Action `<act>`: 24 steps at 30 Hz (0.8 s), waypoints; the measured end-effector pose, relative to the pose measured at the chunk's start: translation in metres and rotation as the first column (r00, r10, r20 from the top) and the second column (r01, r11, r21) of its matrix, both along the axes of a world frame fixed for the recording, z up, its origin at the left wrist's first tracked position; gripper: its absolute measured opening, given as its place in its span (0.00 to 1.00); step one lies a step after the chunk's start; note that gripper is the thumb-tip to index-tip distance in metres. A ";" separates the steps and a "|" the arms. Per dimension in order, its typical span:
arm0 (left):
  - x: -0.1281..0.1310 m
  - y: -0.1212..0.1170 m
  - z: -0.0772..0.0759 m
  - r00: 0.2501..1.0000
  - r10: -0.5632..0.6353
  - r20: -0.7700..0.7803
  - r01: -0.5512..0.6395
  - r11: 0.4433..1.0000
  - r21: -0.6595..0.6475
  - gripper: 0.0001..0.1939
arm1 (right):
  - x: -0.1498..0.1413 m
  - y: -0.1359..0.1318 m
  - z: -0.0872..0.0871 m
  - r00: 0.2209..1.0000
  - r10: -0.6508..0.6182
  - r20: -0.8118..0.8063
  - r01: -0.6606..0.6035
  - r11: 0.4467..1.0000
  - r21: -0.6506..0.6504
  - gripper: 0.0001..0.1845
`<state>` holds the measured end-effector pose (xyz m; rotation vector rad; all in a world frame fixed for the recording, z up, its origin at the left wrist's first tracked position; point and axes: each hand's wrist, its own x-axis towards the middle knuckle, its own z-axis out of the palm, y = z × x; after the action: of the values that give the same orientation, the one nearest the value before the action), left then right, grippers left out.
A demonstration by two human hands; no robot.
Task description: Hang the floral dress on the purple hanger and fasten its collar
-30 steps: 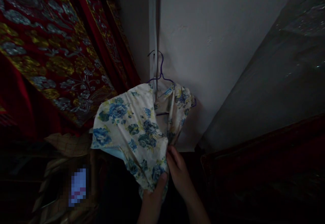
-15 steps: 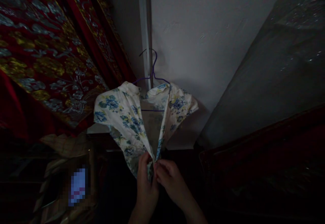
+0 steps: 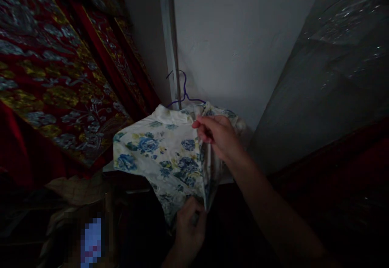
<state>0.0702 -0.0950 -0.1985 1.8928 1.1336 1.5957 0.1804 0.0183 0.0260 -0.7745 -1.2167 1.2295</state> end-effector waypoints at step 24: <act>-0.044 0.089 0.202 0.959 0.201 -0.198 -0.102 0.903 0.418 0.08 | -0.014 -0.037 -0.034 0.993 -0.030 0.117 0.000 0.970 0.245 0.17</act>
<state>0.0258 -0.0059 0.0031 2.3657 1.1357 1.8419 0.1659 -0.0182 -0.0082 -0.6803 -1.4281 1.0080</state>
